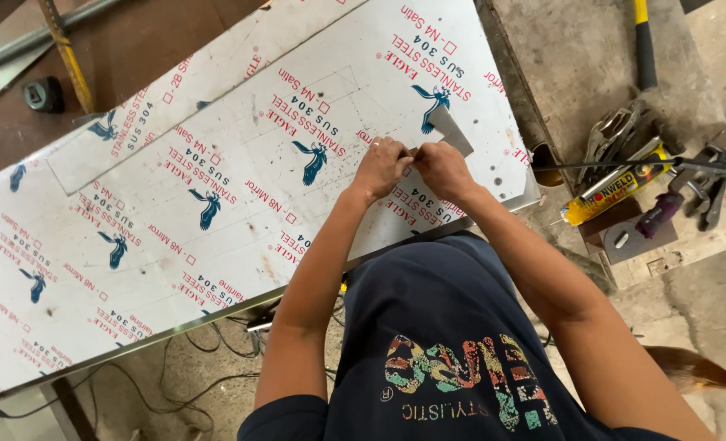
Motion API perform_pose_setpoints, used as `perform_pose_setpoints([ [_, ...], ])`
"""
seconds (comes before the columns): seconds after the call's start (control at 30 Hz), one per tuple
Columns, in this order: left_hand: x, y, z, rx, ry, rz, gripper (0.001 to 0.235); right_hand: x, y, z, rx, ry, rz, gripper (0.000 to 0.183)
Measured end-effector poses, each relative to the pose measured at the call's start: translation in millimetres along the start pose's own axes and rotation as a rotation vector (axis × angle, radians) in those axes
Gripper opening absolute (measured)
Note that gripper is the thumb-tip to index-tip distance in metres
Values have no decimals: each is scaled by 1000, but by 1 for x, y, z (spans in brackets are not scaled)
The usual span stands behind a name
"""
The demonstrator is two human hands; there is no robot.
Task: Peeling off the protective plastic film from a strip of cut stainless steel.
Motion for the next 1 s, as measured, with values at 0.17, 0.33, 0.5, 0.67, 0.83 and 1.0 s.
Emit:
perform_pose_setpoints([
  [0.17,17,-18,-7,-15,-148,-199,26,6,15,6,-283,264,126,18],
  [0.33,25,-49,-22,76,142,-315,42,6,27,17,-487,584,163,18],
  [0.5,-16,-45,16,93,205,-360,32,20,36,52,-437,585,198,19],
  [0.67,2,-62,31,30,134,-404,20,21,46,78,-331,538,223,23],
  [0.83,59,-94,22,-106,-66,-555,7,21,62,110,-145,558,274,21],
  [1.0,75,-115,46,-3,-447,-498,11,27,76,154,-54,626,324,19],
])
Point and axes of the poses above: each hand's wrist, its own y-axis towards the middle knuckle, its own x-axis out of the back of the hand, z = x × y, the point moved 2 cm from there along y, towards the middle knuckle, and after that the axes turned 10 degrees about x, right-handed, at the moved point
